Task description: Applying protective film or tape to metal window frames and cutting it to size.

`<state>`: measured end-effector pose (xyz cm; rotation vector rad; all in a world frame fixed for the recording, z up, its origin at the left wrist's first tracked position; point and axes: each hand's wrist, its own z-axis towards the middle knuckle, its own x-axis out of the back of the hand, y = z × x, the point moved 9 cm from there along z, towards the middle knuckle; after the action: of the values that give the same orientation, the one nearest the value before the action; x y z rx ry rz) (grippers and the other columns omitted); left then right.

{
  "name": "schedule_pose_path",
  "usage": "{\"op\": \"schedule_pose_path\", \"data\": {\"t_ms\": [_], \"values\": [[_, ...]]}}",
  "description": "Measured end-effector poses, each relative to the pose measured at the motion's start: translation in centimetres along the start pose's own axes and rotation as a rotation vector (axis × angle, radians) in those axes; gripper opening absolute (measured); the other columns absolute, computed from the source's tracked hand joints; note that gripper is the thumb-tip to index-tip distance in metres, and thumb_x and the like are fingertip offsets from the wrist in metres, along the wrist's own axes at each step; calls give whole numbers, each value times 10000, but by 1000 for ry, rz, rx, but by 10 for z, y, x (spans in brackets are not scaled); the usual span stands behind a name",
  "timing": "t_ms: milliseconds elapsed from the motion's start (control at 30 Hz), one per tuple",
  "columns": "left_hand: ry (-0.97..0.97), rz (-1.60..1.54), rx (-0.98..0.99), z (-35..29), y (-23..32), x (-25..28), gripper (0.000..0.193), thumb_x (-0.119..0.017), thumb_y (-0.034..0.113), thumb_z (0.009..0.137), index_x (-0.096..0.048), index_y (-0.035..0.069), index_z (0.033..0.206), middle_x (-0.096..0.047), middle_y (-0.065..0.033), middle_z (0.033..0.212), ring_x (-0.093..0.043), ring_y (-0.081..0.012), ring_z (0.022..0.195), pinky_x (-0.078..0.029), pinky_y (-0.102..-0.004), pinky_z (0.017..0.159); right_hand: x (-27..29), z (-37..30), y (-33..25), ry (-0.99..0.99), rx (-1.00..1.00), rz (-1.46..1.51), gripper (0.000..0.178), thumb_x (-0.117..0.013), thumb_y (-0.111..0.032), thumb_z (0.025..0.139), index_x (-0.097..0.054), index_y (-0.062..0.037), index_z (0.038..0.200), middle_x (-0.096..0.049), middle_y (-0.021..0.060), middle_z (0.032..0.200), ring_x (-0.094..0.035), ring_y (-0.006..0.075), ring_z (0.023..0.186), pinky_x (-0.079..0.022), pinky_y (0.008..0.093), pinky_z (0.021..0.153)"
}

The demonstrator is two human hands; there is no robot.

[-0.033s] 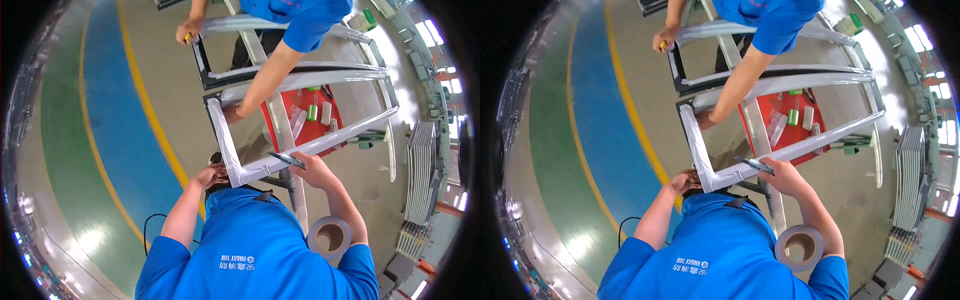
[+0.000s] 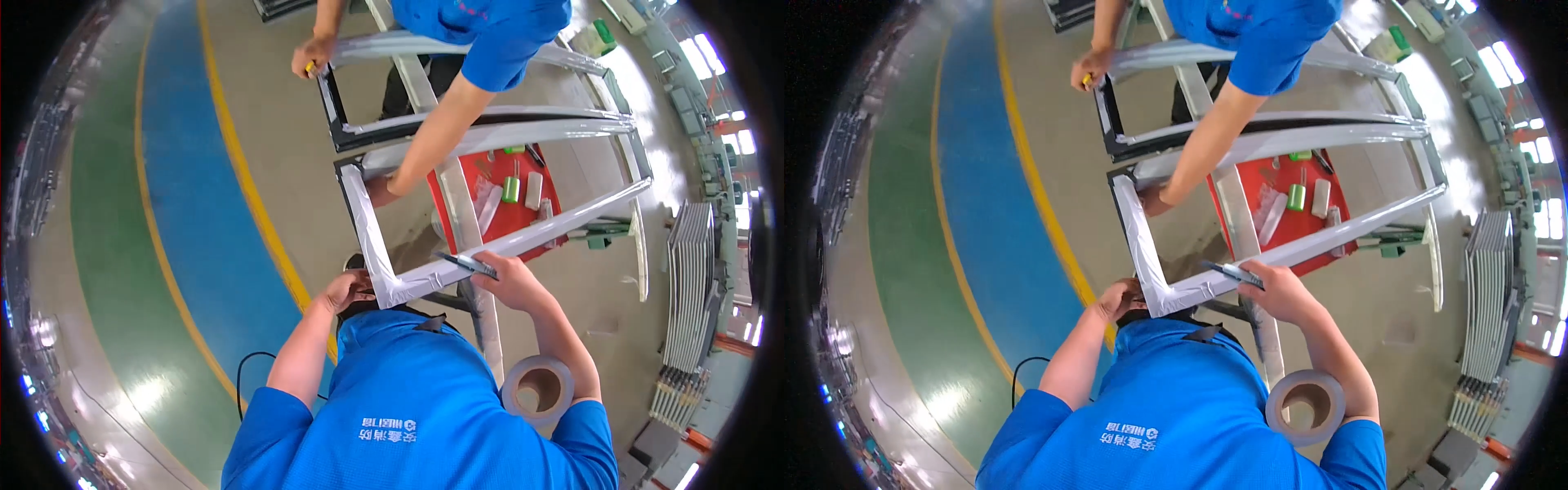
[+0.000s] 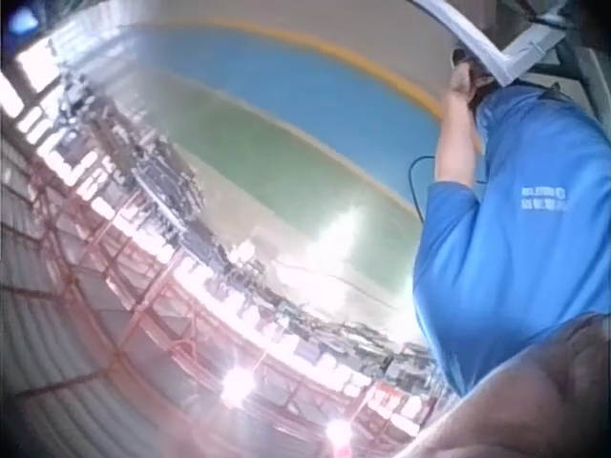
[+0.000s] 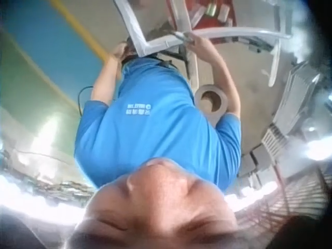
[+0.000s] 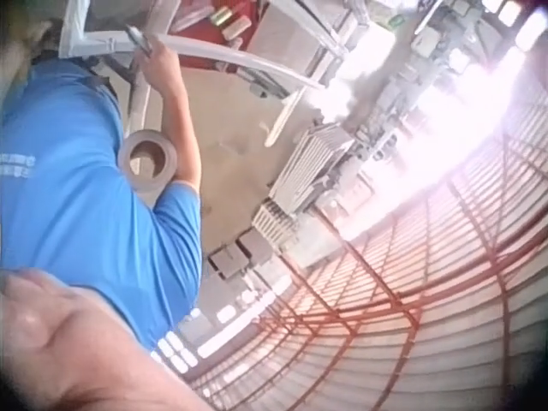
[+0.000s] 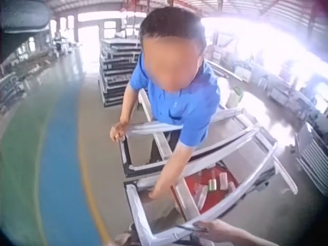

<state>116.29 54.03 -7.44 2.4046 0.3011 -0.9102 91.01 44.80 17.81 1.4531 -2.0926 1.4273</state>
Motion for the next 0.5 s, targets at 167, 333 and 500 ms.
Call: {"op": "schedule_pose_path", "data": {"t_ms": [167,333,500], "values": [[237,-210,-247,2,5,-8,642,-442,598,947,-585,18,1181,-670,-84,1055,-650,-210,908,-513,-337,821,3,-13,-14,-51,66,-8,370,-693,-209,848,-607,-77,1183,-663,201,949,-644,361,917,-492,407,835],[507,319,-322,-14,21,-38,797,-689,501,849,-475,-124,1295,-613,-204,1195,-603,-264,1059,-473,-365,916,-8,-13,-9,-63,238,-16,350,-687,-255,846,-598,-69,1129,-654,201,957,-639,363,934,-492,404,803],[556,400,-209,-19,17,-19,940,-645,638,811,-463,-159,1275,-613,-251,1189,-621,-311,1056,-491,-392,889,-7,-16,-26,-87,303,2,386,-668,-290,851,-581,-62,1151,-650,214,990,-627,386,953,-488,412,817]]}}
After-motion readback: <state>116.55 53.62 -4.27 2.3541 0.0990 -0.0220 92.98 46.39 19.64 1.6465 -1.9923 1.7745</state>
